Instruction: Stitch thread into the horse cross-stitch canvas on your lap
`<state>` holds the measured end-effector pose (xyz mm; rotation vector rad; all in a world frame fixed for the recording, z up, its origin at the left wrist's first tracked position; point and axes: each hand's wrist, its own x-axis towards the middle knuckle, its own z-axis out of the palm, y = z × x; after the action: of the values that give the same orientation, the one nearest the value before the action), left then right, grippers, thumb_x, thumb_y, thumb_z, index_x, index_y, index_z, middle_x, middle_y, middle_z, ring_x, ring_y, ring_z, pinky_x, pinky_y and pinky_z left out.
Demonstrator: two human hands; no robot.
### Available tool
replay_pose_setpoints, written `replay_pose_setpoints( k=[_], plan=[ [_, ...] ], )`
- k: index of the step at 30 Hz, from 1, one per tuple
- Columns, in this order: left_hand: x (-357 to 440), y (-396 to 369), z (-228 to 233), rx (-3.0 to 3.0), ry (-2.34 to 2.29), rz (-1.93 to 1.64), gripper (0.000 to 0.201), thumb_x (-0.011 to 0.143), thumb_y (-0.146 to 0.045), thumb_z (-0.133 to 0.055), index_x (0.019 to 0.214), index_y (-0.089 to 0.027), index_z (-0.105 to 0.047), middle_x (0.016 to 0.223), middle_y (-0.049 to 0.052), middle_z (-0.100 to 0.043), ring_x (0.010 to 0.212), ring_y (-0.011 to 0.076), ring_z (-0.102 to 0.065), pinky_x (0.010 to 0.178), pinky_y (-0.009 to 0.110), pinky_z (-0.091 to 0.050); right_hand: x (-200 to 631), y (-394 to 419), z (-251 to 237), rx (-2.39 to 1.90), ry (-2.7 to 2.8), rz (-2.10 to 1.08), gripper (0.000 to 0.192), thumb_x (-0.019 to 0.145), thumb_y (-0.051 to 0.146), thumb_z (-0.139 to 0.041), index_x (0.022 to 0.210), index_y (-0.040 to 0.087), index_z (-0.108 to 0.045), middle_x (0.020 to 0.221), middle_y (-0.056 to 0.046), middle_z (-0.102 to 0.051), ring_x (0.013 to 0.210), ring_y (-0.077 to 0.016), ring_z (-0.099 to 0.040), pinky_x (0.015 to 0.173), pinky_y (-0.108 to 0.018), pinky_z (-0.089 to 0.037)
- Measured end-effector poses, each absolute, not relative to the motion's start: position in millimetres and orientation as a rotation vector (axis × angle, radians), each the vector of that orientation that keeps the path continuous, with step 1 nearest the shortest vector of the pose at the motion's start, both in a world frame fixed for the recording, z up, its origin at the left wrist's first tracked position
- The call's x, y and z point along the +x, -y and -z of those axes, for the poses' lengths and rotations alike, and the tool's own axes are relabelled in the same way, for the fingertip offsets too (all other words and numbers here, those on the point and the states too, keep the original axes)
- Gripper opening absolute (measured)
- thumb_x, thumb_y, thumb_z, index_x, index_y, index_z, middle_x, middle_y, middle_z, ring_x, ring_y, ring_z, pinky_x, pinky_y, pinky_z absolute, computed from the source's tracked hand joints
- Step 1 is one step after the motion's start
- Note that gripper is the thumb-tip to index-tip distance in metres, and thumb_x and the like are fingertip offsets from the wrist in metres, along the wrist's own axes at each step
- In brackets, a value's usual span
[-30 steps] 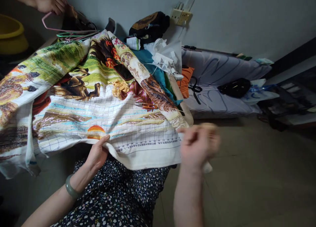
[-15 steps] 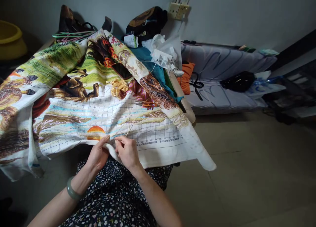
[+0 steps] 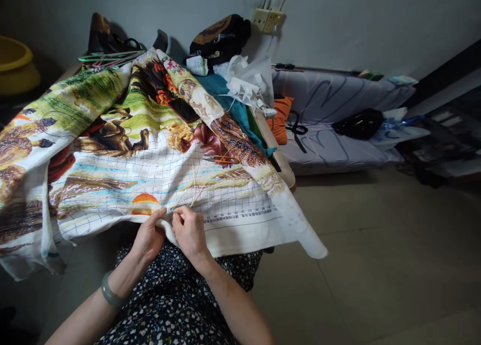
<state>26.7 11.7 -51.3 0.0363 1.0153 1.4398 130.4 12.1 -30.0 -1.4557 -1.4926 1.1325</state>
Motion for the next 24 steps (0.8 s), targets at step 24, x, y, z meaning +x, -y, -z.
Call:
replay_pose_setpoints(
  k=[24],
  plan=[
    [24,-14,55,0.045,-1.006,-1.391,0.015,0.061,-0.018,-0.077,0.068,-0.014,-0.065,0.068,0.001,-0.064,0.065,0.0134,-0.057,0.072,0.028,-0.045,122,-13,42,-1.411,1.236,-1.138,0.012,0.078,0.027,-0.062,0.071,0.017,-0.063,0.06,-0.001,-0.063,0.049,-0.0125,-0.056,0.047,-0.022,-0.044]
  ],
)
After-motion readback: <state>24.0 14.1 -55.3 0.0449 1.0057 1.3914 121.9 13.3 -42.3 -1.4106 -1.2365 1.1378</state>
